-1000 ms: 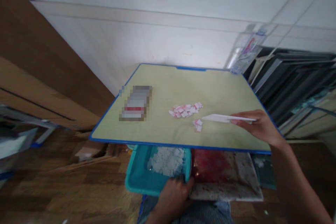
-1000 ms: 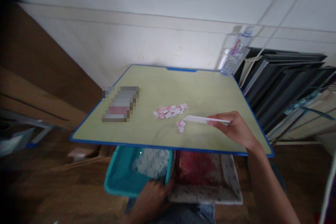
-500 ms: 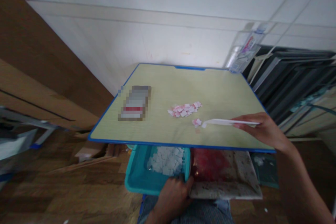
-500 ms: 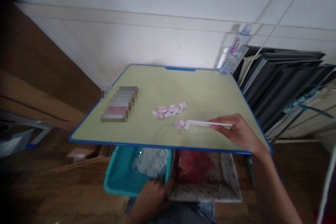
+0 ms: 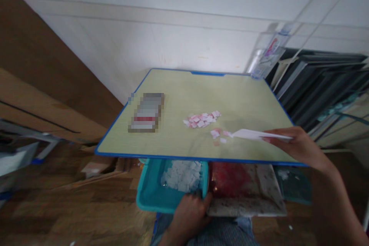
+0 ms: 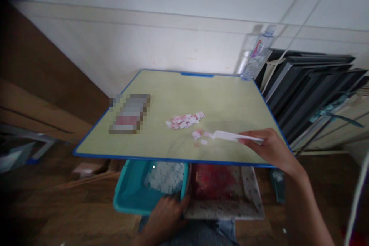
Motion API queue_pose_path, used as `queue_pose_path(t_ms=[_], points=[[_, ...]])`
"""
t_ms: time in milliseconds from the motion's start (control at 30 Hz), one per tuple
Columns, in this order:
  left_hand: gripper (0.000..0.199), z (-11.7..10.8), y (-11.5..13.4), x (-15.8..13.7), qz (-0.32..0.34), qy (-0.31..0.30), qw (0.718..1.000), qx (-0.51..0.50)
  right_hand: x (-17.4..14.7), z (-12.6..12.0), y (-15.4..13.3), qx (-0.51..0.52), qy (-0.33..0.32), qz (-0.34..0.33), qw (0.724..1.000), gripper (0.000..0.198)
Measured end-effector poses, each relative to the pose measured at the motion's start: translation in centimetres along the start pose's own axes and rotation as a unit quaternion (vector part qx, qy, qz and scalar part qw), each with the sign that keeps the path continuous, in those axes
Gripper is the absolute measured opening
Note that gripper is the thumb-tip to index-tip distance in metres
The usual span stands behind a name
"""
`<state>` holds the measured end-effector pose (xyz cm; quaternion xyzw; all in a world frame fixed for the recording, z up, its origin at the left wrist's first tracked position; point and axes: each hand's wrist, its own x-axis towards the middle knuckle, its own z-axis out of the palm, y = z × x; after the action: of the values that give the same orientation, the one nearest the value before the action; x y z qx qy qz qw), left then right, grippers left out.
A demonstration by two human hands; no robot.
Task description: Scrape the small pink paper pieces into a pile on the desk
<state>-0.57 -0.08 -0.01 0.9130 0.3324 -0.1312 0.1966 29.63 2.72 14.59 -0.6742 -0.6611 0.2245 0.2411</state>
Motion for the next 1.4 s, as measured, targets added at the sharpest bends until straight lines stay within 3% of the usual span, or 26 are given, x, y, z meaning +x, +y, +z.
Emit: queue_pose_path(t_ms=[200,433,800,933,1033,1200,1400], points=[[0.043,-0.2,0.1,0.0,-0.004,0.0,1.0,0.001,-0.7,-0.1,-0.2,0.022,0.013,-0.014,1.0,0.025],[0.046,-0.6,0.2,-0.1,-0.004,-0.011,1.0,0.011,-1.1,-0.2,0.1,0.012,-0.065,-0.062,0.996,0.023],[0.046,-1.1,0.2,-0.2,0.004,-0.02,1.0,-0.008,0.0,1.0,-1.5,0.009,-0.039,-0.1,0.994,0.022],[0.042,-0.9,0.2,-0.3,-0.001,-0.006,1.0,-0.004,0.4,1.3,-2.3,0.008,-0.068,-0.129,0.989,0.021],[0.038,-0.9,0.2,-0.2,-0.001,-0.015,1.0,0.003,0.5,1.1,-2.3,0.002,-0.078,-0.107,0.991,0.024],[0.038,-1.1,0.4,-0.2,-0.004,-0.022,1.0,0.009,-0.3,0.5,-1.3,0.006,-0.026,-0.037,0.999,0.028],[0.033,-1.4,0.3,-0.2,0.002,-0.03,1.0,0.003,-1.5,-0.4,-0.8,-0.003,-0.029,-0.062,0.998,0.021]])
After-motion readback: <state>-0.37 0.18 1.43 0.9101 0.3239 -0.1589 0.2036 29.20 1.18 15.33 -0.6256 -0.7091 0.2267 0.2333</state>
